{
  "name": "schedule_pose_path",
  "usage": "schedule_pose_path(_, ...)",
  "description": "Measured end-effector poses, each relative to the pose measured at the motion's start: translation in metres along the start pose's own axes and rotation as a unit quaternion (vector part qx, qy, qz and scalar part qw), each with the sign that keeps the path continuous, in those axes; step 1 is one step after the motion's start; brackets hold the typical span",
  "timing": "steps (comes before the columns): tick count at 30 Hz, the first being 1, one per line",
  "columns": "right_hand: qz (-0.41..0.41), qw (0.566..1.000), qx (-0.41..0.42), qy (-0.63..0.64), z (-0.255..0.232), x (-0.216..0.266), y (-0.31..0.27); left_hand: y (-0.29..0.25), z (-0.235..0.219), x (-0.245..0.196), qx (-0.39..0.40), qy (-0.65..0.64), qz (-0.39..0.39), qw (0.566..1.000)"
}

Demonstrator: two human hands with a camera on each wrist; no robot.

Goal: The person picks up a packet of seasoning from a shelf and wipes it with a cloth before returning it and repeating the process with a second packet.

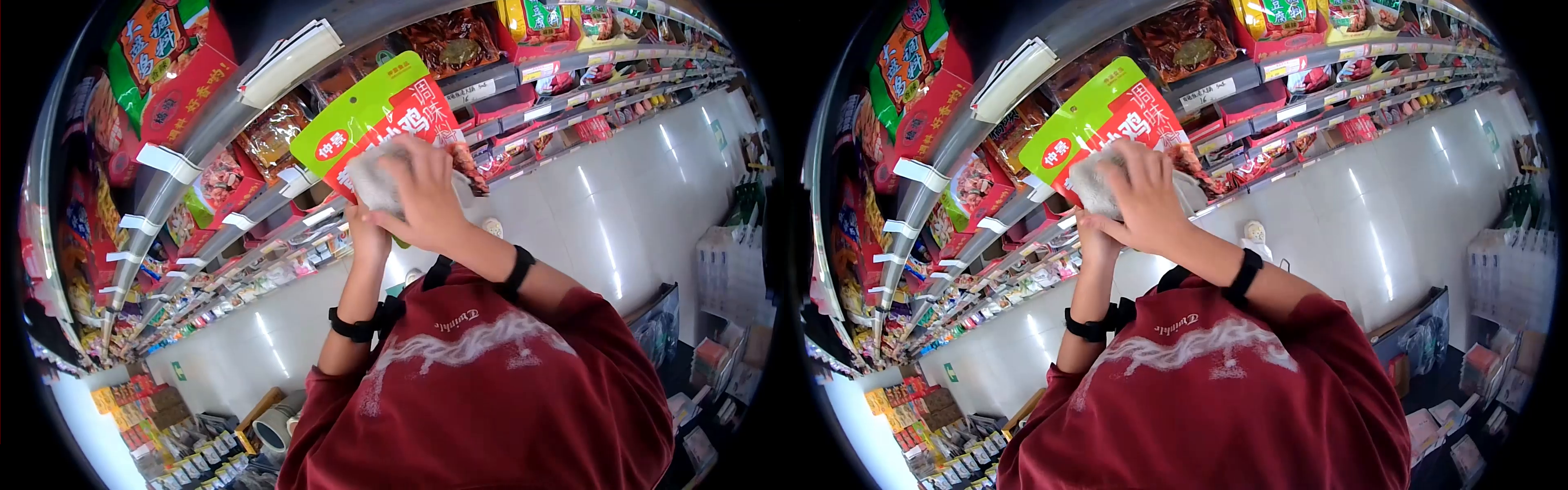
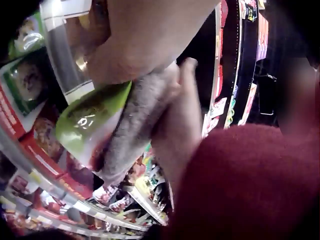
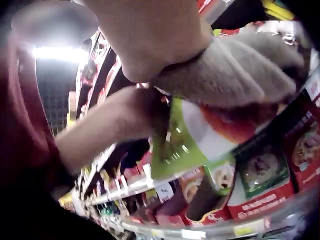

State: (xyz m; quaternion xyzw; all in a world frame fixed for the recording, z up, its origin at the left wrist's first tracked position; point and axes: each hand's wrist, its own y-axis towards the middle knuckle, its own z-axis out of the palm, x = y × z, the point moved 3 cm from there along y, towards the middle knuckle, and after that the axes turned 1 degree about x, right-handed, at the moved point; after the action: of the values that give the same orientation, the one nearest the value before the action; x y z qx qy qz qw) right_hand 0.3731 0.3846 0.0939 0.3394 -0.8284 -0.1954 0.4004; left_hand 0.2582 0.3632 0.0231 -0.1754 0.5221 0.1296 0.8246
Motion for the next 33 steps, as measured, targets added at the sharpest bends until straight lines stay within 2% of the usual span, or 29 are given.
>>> schedule_pose_path(1,0.001,1.0,-0.002,0.0,0.005,-0.002,-0.003,-0.005,0.006,-0.003,-0.001,-0.016,0.003,1.0)
schedule_pose_path(3,-0.053,0.994,-0.034,-0.086,0.011,-0.002,-0.007,-0.005,0.005,-0.003,-0.016,-0.029,-0.005,0.999)
schedule_pose_path(6,-0.069,0.994,-0.038,-0.082,0.015,-0.01,-0.008,-0.01,0.007,-0.011,-0.067,-0.044,-0.029,0.996)
schedule_pose_path(12,-0.093,0.991,-0.051,-0.078,0.011,-0.029,-0.01,-0.006,0.004,-0.013,-0.062,-0.025,-0.045,0.997)
schedule_pose_path(14,-0.097,0.99,-0.077,-0.072,0.008,-0.039,-0.013,-0.003,0.002,-0.01,-0.026,-0.005,-0.065,0.998)
schedule_pose_path(20,-0.079,0.989,-0.101,-0.067,-0.002,-0.061,-0.024,-0.005,0.006,-0.013,0.0,-0.006,-0.095,0.995)
schedule_pose_path(26,0.008,0.997,-0.06,-0.054,0.005,-0.094,-0.029,0.0,0.0,-0.016,-0.019,0.015,-0.09,0.996)
schedule_pose_path(28,0.07,0.989,-0.026,-0.13,0.005,-0.111,-0.038,0.003,-0.005,-0.012,-0.014,0.017,-0.087,0.996)
schedule_pose_path(29,0.106,0.986,-0.024,-0.123,0.0,-0.117,-0.04,0.005,-0.007,-0.012,-0.007,0.016,-0.08,0.997)
schedule_pose_path(30,0.108,0.986,-0.026,-0.123,-0.003,-0.127,-0.045,0.005,-0.007,-0.013,-0.005,0.018,-0.08,0.997)
schedule_pose_path(32,0.13,0.983,-0.059,-0.113,-0.013,-0.142,-0.048,0.003,-0.005,-0.019,-0.02,0.002,-0.102,0.995)
schedule_pose_path(33,0.169,0.978,-0.077,-0.091,-0.02,-0.147,-0.046,0.002,-0.003,-0.023,-0.014,-0.003,-0.112,0.994)
